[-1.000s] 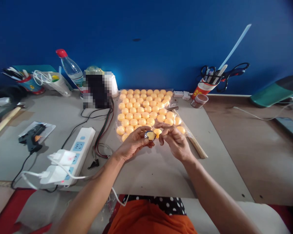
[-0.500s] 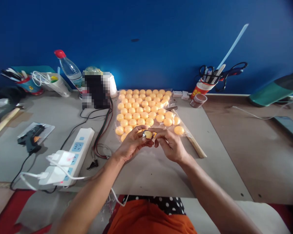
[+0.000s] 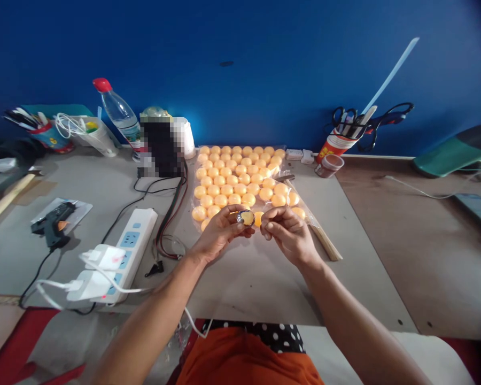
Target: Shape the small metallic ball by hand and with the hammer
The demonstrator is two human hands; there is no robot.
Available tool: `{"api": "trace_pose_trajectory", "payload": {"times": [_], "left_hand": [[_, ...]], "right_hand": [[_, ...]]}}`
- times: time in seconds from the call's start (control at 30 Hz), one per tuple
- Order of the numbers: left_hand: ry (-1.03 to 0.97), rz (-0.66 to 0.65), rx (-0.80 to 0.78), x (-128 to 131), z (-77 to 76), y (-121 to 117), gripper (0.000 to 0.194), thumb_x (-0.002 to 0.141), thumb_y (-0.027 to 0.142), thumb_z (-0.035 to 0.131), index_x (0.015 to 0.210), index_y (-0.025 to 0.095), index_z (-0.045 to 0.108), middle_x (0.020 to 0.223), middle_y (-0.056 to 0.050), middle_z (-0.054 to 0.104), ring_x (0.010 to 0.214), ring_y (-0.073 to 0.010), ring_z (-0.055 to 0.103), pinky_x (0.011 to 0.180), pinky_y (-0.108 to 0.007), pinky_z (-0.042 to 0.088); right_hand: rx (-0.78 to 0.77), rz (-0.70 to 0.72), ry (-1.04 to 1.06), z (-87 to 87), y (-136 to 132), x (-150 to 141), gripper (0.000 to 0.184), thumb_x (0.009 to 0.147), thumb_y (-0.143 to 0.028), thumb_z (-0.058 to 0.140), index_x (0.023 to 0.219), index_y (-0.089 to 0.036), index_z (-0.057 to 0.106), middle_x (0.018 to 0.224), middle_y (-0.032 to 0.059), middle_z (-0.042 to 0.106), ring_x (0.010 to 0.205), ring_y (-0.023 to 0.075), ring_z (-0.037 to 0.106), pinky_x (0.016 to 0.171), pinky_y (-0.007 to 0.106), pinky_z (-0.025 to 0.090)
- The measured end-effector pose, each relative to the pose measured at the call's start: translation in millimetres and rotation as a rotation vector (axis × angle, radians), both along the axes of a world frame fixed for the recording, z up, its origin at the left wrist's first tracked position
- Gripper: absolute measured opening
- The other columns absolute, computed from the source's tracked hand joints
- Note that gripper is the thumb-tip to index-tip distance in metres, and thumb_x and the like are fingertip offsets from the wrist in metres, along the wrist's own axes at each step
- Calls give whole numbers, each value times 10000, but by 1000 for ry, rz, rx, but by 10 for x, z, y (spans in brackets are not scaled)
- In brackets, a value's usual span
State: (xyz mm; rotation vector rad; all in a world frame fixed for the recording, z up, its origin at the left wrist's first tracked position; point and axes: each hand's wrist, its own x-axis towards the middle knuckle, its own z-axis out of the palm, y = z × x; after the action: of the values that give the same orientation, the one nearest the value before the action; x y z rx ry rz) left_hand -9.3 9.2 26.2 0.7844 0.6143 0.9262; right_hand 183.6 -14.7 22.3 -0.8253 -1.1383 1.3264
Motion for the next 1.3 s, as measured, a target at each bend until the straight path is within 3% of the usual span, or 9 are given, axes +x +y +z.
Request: {"api": "trace_pose_trajectory", "payload": {"times": [0.2, 0.4, 0.63, 0.97, 1.3], "left_hand": [[35, 37, 21, 26, -26, -7, 538, 664, 307, 890, 1091, 178, 589, 964, -51, 716, 807, -202, 727, 780, -363, 556], [55, 25, 45, 43, -45, -23, 512, 681, 320, 881, 1085, 171, 603, 968, -41, 698, 802, -187, 718, 782, -356, 563], [91, 33, 99, 65, -71, -14, 504, 657, 307, 894, 1030, 165, 586, 876, -11, 681, 724, -133, 663, 721, -307, 550], [123, 87, 154, 102, -107, -24, 511, 649, 331, 900, 1011, 170, 578, 888, -11, 660, 728, -119, 635, 712, -288, 533], [180, 144, 179, 119, -174, -55, 525, 655, 336, 895, 1028, 183, 559, 919, -12, 658, 747, -114, 628, 724, -277, 527]], "right_hand": [[-54, 2, -130, 33, -19, -93, 177, 824, -356, 740, 822, -209, 641, 599, -38, 575, 546, 116, 528, 573, 293, 470], [71, -46, -177, 79, -1, -107, 175, 836, -357, 735, 790, -219, 639, 880, 10, 560, 735, 135, 594, 699, 324, 551], [9, 21, -138, 22, -7, -150, 208, 840, -378, 738, 813, -201, 634, 942, 17, 537, 700, 121, 624, 718, 358, 591], [-42, 21, -201, 64, 4, -135, 246, 803, -423, 753, 750, -200, 664, 903, 26, 543, 766, 146, 594, 759, 339, 564], [-35, 10, -257, 49, 6, -135, 126, 806, -310, 704, 743, -207, 667, 903, 36, 571, 850, 170, 576, 790, 335, 526]]}}
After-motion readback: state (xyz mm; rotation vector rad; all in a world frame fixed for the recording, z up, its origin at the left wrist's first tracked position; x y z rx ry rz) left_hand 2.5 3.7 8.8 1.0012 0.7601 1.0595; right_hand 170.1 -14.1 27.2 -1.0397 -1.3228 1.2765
